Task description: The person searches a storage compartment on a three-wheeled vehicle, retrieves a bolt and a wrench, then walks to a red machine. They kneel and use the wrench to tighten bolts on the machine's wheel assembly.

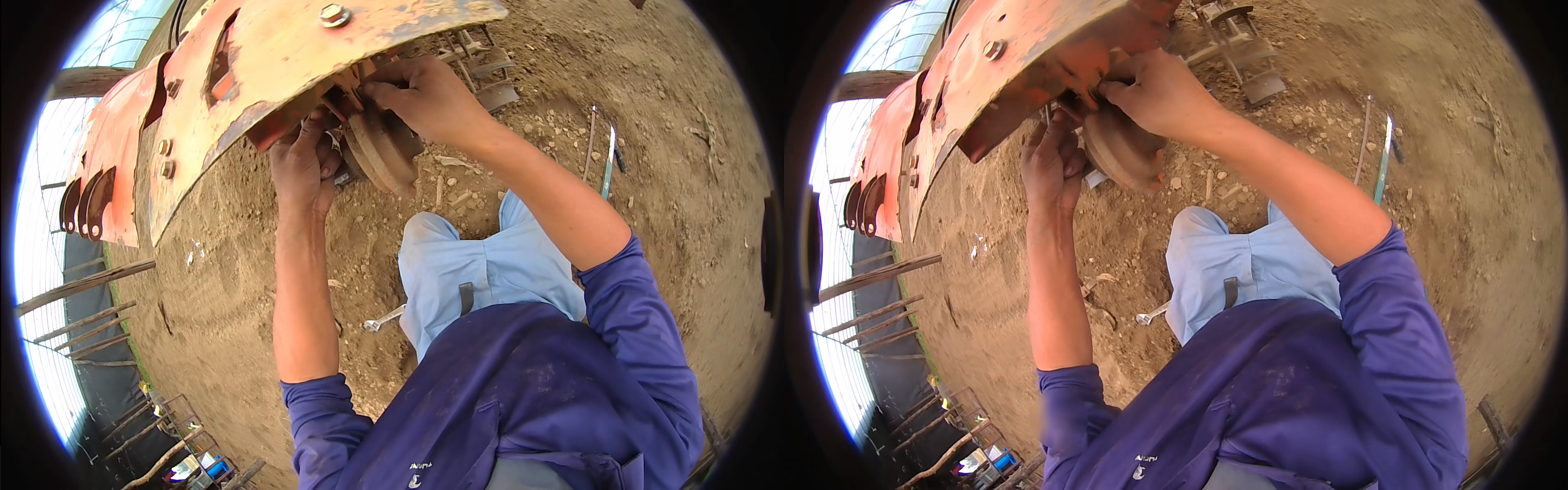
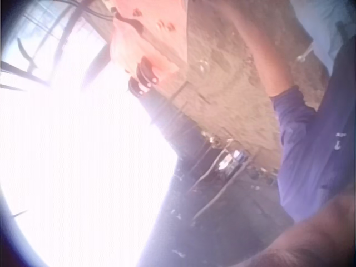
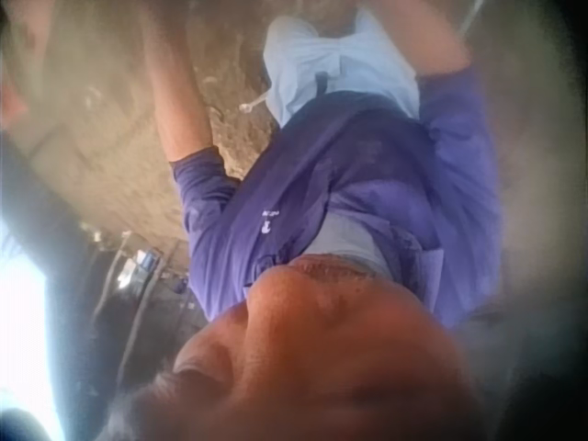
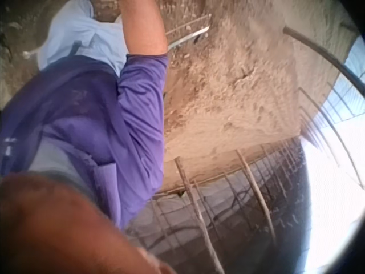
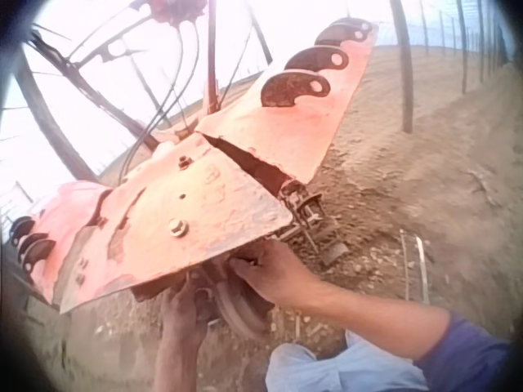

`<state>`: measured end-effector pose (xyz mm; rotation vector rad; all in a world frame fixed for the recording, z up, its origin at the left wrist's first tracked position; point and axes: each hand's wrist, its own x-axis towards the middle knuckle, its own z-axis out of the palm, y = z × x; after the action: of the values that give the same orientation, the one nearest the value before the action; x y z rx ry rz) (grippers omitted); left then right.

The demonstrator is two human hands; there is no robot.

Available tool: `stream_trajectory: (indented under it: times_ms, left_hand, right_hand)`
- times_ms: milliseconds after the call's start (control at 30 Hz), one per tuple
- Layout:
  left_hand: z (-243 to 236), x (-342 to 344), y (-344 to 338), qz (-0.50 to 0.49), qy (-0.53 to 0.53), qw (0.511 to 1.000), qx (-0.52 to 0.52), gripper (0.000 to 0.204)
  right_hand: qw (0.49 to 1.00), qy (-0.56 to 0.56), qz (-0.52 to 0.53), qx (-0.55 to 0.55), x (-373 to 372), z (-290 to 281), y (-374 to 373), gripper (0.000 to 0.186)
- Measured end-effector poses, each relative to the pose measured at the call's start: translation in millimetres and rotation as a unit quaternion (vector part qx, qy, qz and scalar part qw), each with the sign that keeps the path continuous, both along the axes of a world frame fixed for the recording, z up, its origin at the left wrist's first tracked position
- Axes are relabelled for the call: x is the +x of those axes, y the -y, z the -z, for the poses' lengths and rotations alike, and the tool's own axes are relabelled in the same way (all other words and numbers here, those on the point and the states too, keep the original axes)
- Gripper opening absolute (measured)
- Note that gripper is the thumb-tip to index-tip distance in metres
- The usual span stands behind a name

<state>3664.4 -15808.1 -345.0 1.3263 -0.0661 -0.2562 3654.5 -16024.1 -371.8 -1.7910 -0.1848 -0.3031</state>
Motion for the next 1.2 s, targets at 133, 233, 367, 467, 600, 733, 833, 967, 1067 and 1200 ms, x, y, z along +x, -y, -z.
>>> stream_trajectory:
  times_ms: [133, 233, 367, 467, 600, 733, 833, 967, 1067, 1200]
  left_hand:
    - [-4, 5, 16, -0.029, -0.038, 0.999, -0.025, 0.017]
    - [-2, 6, 4, -0.036, -0.056, 0.997, -0.049, 0.017]
    - [1, -1, -7, -0.031, -0.063, 0.993, -0.1, 0.016]
    - [1, -30, -26, -0.081, -0.079, 0.985, -0.134, 0.015]
    - [0, -86, 0, -0.14, -0.049, 0.988, -0.033, 0.013]
    - [15, -134, 26, -0.055, 0.035, 0.997, 0.04, 0.015]
    - [28, -147, 28, -0.056, 0.037, 0.996, 0.06, 0.016]
    - [26, -137, -1, -0.053, 0.285, 0.938, 0.191, 0.04]
    - [5, -121, -22, -0.111, 0.367, 0.913, 0.14, 0.052]
    - [-22, -104, -14, -0.091, 0.415, 0.901, 0.09, 0.044]
  right_hand:
    - [0.998, -0.062, -0.021, 0.023, 3, 1, -3, 0.029]
    - [0.998, -0.057, -0.02, 0.019, 7, -1, -1, 0.029]
    - [0.996, -0.017, 0.005, 0.086, -4, -11, 8, 0.029]
    - [0.99, -0.013, 0.05, 0.128, -37, -18, 2, 0.029]
    - [0.975, -0.06, -0.029, 0.213, -100, -14, -30, 0.031]
    - [0.902, -0.179, -0.144, 0.366, -141, 3, -53, 0.038]
    - [0.881, -0.195, -0.122, 0.413, -149, 12, -52, 0.038]
    - [0.849, -0.302, -0.057, 0.43, -130, 8, -33, 0.033]
    - [0.981, -0.004, 0.075, 0.177, -98, -2, -16, 0.029]
    - [0.991, -0.035, 0.022, 0.124, -50, -13, 12, 0.028]
